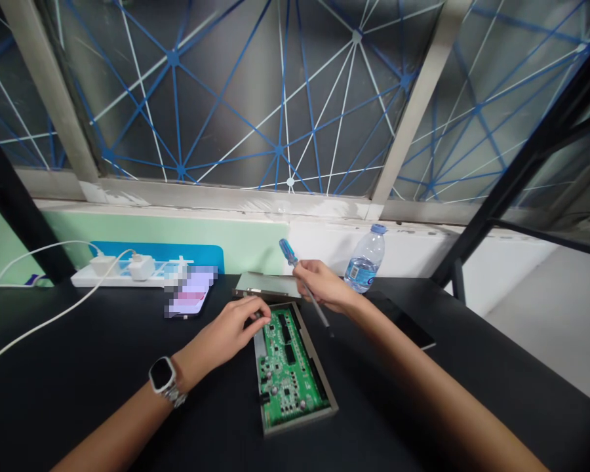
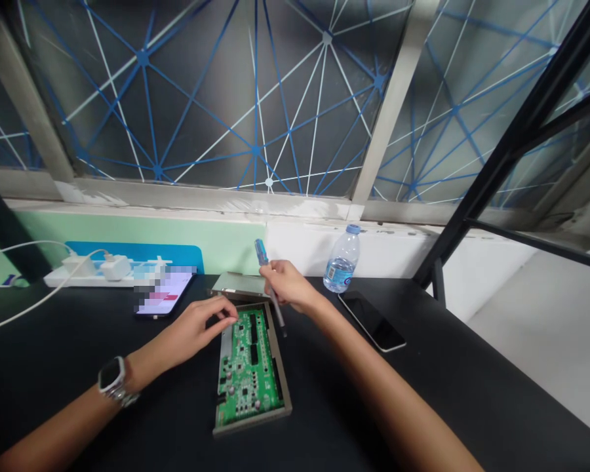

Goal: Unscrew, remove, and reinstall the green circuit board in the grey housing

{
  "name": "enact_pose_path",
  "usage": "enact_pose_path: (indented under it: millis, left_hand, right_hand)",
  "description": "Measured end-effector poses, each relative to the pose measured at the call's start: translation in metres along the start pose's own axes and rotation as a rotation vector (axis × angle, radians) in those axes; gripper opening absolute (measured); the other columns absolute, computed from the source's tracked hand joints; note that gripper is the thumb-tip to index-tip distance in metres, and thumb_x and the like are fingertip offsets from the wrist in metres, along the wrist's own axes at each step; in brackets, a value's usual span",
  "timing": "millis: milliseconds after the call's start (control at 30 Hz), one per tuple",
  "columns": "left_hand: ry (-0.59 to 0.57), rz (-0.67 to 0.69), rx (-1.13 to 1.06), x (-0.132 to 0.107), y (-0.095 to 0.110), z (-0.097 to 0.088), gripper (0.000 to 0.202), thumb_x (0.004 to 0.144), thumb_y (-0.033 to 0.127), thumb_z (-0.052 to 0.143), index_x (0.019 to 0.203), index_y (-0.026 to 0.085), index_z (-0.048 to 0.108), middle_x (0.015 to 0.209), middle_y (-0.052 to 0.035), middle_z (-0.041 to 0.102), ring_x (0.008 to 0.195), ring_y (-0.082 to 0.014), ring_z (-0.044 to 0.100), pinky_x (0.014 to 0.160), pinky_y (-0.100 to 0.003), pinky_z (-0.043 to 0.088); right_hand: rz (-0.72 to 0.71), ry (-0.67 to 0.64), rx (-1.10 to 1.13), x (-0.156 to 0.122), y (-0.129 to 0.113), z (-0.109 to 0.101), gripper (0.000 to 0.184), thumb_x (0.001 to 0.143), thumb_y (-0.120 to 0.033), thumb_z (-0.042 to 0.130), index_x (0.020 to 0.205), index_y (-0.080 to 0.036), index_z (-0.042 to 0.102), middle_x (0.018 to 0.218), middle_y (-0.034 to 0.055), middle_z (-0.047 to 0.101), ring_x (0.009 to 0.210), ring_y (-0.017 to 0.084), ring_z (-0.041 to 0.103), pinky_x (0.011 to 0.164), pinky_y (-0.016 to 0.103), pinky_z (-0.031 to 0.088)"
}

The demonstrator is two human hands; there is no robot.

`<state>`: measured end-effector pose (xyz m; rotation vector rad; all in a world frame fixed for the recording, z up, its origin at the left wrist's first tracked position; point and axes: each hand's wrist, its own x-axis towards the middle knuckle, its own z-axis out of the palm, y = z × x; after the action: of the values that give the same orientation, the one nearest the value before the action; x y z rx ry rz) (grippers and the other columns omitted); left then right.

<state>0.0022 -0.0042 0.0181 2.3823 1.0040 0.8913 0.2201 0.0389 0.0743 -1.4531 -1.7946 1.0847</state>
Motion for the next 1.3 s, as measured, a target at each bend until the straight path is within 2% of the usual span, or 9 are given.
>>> enact_pose_path:
  millis: [33,100,200,300,367,433,500,667,1300]
  left_hand:
    - [-0.005,-0.012,-0.023,-0.002,0.001,0.000,0.013,0.096,0.025,0.051,0.093,0.020,0.063,0.089,-0.0007,0.065,0.082,-0.0156,0.061,0.077,-0.029,0.046]
    - [-0.011,-0.032,-0.067,-0.004,0.002,0.001,0.014,0.095,0.024,0.052,0.092,0.020,0.065,0.089,-0.0008,0.068,0.081,-0.0155,0.063,0.076,-0.029,0.048]
    - [-0.009,-0.057,-0.098,-0.004,0.000,0.002,0.015,0.093,0.021,0.053,0.090,0.020,0.068,0.088,-0.0010,0.069,0.078,-0.0152,0.063,0.074,-0.028,0.048]
    - [-0.006,-0.088,-0.106,-0.003,-0.005,0.005,0.014,0.091,0.020,0.054,0.090,0.019,0.068,0.087,-0.0014,0.069,0.077,-0.0150,0.063,0.073,-0.027,0.049]
    - [0.003,-0.110,-0.136,-0.004,-0.009,0.007,0.016,0.090,0.021,0.055,0.101,0.019,0.067,0.088,-0.0015,0.069,0.078,-0.0152,0.065,0.075,-0.027,0.051]
    - [0.015,-0.123,-0.172,-0.004,-0.012,0.008,0.027,0.089,0.021,0.057,0.115,0.020,0.062,0.088,-0.0015,0.070,0.080,-0.0157,0.066,0.077,-0.029,0.053]
    - [0.024,-0.121,-0.195,-0.004,-0.013,0.009,0.033,0.087,0.020,0.057,0.120,0.019,0.059,0.086,-0.0016,0.070,0.080,-0.0158,0.066,0.080,-0.030,0.054]
    - [0.036,-0.122,-0.224,-0.002,-0.010,0.007,0.033,0.086,0.019,0.057,0.119,0.017,0.058,0.086,-0.0024,0.070,0.079,-0.0152,0.066,0.081,-0.032,0.056]
    - [0.116,-0.140,-0.249,-0.005,-0.015,0.013,0.027,0.090,0.023,0.055,0.116,0.018,0.058,0.087,-0.0025,0.070,0.083,-0.0160,0.068,0.080,-0.032,0.056]
  right_hand:
    - [-0.044,0.008,0.072,-0.001,-0.002,0.007,0.020,0.095,-0.035,0.040,0.079,-0.023,0.036,0.049,-0.0089,0.048,0.029,0.004,0.033,0.028,0.013,0.021]
    - [-0.175,-0.032,0.298,-0.003,-0.005,0.019,0.021,0.092,-0.040,0.048,0.086,-0.025,0.033,0.053,-0.0100,0.053,0.028,0.006,0.037,0.025,0.013,0.023]
    - [-0.294,-0.066,0.466,-0.005,-0.006,0.029,0.031,0.089,-0.047,0.054,0.090,-0.027,0.031,0.062,-0.0096,0.058,0.032,0.011,0.053,0.026,0.018,0.041]
    - [-0.381,-0.011,0.465,-0.006,-0.006,0.031,0.031,0.090,-0.048,0.053,0.092,-0.027,0.030,0.068,-0.0087,0.060,0.038,0.012,0.060,0.033,0.023,0.051]
    - [-0.446,0.043,0.411,-0.007,-0.006,0.031,0.028,0.093,-0.047,0.049,0.094,-0.027,0.030,0.072,-0.0073,0.061,0.040,0.011,0.061,0.036,0.022,0.052]
    - [-0.486,0.092,0.338,-0.008,-0.005,0.032,0.025,0.095,-0.046,0.045,0.096,-0.026,0.031,0.075,-0.0059,0.061,0.042,0.010,0.061,0.038,0.022,0.053]
    - [-0.506,0.124,0.270,-0.009,-0.004,0.033,0.023,0.097,-0.046,0.043,0.097,-0.026,0.032,0.077,-0.0052,0.061,0.044,0.010,0.061,0.040,0.022,0.054]
    - [-0.506,0.132,0.184,-0.011,-0.002,0.038,0.021,0.098,-0.045,0.041,0.098,-0.025,0.032,0.078,-0.0047,0.061,0.045,0.009,0.061,0.041,0.022,0.054]
    - [-0.500,0.129,0.186,-0.012,-0.005,0.035,0.020,0.098,-0.044,0.041,0.098,-0.025,0.032,0.081,-0.0045,0.059,0.050,0.010,0.061,0.046,0.025,0.057]
